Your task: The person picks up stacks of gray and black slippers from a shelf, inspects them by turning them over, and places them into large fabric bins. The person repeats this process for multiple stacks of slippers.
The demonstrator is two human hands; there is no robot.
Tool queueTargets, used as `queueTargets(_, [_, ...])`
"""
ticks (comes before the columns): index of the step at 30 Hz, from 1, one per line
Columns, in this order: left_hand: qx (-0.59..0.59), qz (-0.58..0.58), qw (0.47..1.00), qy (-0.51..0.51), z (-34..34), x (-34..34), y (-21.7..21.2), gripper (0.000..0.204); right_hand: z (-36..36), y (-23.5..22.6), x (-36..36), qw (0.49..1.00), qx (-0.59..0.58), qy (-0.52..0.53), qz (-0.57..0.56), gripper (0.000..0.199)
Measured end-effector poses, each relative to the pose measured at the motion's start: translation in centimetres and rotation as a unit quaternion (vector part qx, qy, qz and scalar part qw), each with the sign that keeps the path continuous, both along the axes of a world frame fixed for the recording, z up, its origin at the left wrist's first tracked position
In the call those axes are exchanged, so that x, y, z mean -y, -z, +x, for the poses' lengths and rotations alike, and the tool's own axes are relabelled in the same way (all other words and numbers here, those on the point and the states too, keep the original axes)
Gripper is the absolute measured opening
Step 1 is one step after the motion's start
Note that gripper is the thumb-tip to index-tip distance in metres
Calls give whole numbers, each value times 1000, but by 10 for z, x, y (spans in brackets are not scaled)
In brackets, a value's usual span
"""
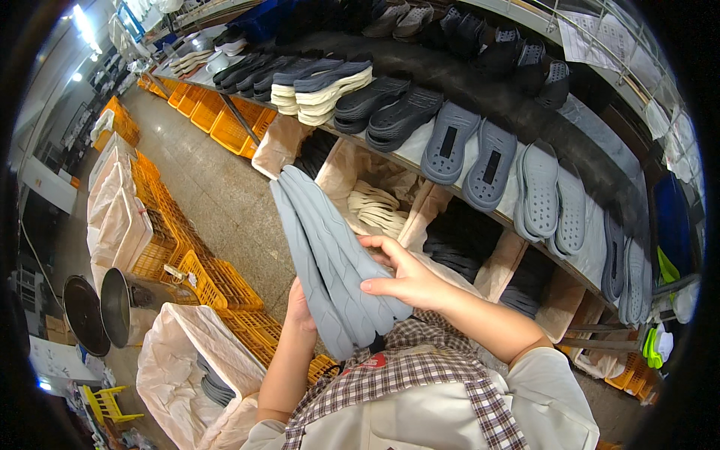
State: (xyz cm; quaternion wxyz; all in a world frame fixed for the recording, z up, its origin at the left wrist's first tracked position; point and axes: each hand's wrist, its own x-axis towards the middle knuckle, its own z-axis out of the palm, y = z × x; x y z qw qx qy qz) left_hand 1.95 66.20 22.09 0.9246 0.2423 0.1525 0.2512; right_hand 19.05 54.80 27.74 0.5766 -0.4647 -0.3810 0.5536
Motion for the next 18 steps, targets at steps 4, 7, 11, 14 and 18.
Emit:
queueTargets(4, [13, -7, 1000, 4, -1, 4, 2, 46, 5, 2, 4, 996, 88, -21, -20, 89])
queueTargets(7, [13, -73, 997, 10, -2, 6, 1, 48, 5, 1, 5, 993, 116, -30, -6, 87])
queueTargets(11, [7, -82, 997, 4, 0, 10, -4, 48, 2, 0, 7, 997, 76, -24, 0, 87])
queueTargets(14, [-34, -72, 997, 7, 7, 14, -5, 49, 2, 0, 9, 998, 63, -15, -11, 82])
queueTargets(18, [-40, -99, 994, 38, 19, 16, 3, 48, 4, 7, 10, 999, 49, 10, -21, 64])
